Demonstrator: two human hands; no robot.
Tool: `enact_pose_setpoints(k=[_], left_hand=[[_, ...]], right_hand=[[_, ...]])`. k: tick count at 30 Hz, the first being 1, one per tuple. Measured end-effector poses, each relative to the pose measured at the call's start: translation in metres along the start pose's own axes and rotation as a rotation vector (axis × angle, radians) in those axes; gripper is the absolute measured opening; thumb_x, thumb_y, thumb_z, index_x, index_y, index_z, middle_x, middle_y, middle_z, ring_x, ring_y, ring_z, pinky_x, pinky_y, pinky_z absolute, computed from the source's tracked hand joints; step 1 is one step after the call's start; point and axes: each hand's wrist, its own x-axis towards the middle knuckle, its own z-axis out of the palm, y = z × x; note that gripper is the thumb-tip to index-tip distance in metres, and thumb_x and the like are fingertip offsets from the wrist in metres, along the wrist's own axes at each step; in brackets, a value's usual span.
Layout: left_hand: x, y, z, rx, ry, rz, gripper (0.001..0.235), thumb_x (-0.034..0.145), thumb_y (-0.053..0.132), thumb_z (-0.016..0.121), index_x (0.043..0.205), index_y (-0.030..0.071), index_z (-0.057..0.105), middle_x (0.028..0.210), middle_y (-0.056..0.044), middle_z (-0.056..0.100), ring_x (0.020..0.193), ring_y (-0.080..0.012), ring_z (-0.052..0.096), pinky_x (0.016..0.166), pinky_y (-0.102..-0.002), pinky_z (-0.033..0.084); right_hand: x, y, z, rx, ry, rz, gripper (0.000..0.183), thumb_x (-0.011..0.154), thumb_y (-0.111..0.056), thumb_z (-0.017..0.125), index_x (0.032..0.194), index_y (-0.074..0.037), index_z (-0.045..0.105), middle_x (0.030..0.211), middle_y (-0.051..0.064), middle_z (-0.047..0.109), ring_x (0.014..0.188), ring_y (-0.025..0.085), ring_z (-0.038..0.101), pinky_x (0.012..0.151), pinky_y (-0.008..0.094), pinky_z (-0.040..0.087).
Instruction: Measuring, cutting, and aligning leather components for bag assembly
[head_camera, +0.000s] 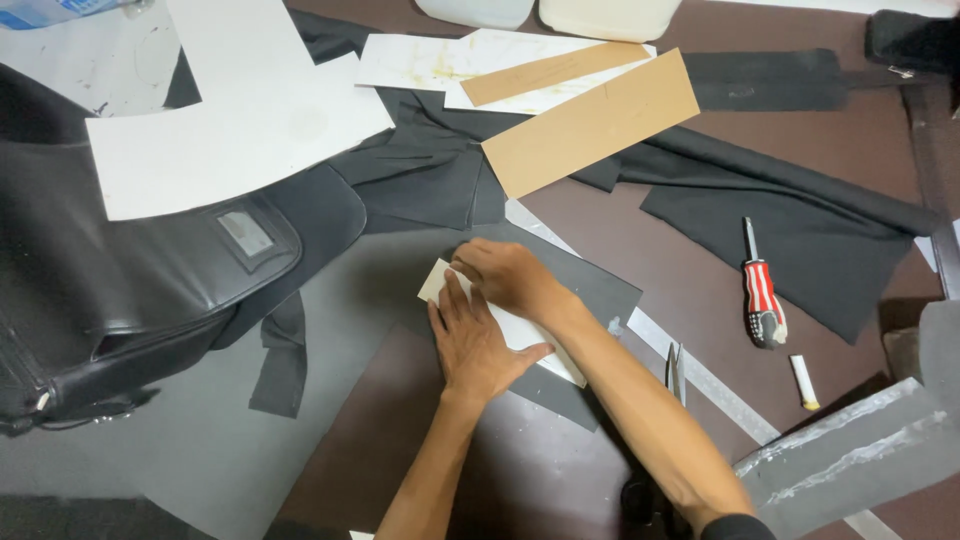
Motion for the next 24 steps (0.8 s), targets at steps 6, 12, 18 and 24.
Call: enact_pose_setpoints(k=[6, 12, 18, 24], left_hand=[[0.000, 0.000, 0.004, -0.007, 0.025, 0.012, 0.143, 0.062, 0.085, 0.074, 0.156, -0.008, 0.020, 0.166, -0.033, 0.006, 0.154, -0.0442, 0.007, 0.123, -0.060, 0.011], [0.003, -0.001, 0.011, 0.069, 0.062, 0.022, 0.140, 0.062, 0.089, 0.073, 0.154, -0.007, 0.029, 0.166, -0.033, 0.008, 0.154, -0.0439, 0.010, 0.123, -0.059, 0.014], [0.001, 0.007, 0.000, 0.013, -0.014, -0.015, 0.138, 0.066, 0.085, 0.075, 0.156, -0.007, 0.025, 0.168, -0.033, 0.002, 0.156, -0.0444, 0.005, 0.123, -0.060, 0.010], [0.003, 0.007, 0.011, 0.080, 0.022, -0.023, 0.140, 0.066, 0.087, 0.073, 0.156, -0.009, 0.023, 0.167, -0.035, 0.005, 0.156, -0.0450, 0.005, 0.125, -0.059, 0.004]], right_hand=[[-0.007, 0.005, 0.002, 0.042, 0.084, -0.046, 0.017, 0.107, -0.025, 0.055, 0.095, -0.013, 0.058, 0.075, 0.005, 0.055, 0.067, 0.030, 0.066, 0.061, 0.037, 0.058], [-0.091, -0.005, -0.064, 0.255, 0.034, 0.141, 0.024, 0.108, -0.028, 0.055, 0.094, -0.014, 0.069, 0.078, 0.006, 0.067, 0.071, 0.028, 0.073, 0.059, 0.036, 0.060], [-0.132, -0.012, -0.091, 0.180, 0.008, 0.143, 0.025, 0.105, -0.026, 0.056, 0.089, -0.016, 0.072, 0.082, 0.004, 0.076, 0.074, 0.026, 0.075, 0.064, 0.036, 0.063], [-0.095, -0.001, -0.052, 0.304, 0.273, 0.174, 0.017, 0.105, -0.014, 0.059, 0.099, -0.008, 0.074, 0.090, 0.010, 0.077, 0.077, 0.028, 0.076, 0.064, 0.036, 0.062]])
